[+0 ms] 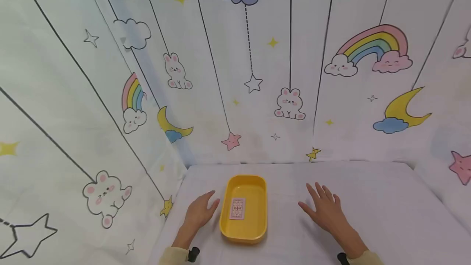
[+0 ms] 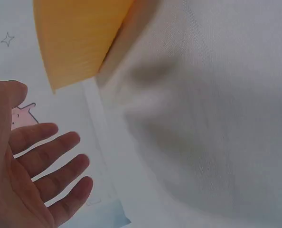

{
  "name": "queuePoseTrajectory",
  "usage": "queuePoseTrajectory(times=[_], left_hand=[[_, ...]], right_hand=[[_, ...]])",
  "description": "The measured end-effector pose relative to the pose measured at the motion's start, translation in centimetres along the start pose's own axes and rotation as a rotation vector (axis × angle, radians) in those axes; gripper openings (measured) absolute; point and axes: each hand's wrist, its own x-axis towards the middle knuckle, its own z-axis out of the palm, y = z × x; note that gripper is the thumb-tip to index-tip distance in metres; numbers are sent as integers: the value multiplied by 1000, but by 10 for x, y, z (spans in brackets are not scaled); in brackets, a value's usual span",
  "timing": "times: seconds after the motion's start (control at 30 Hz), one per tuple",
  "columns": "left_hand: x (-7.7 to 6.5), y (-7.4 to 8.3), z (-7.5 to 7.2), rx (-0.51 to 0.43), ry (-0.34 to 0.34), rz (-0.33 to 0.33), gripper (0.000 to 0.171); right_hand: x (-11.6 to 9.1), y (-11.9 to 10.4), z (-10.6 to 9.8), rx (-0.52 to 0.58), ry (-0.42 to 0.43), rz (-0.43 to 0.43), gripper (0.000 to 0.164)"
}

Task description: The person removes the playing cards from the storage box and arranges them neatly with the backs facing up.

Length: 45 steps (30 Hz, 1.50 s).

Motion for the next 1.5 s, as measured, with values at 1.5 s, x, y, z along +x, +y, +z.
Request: queuePoseTrajectory(times=[1.5], left_hand=[[-5,26,17,-261,-150,-182,27]], right_hand=[[109,-190,93,-32,-486,-254,87]])
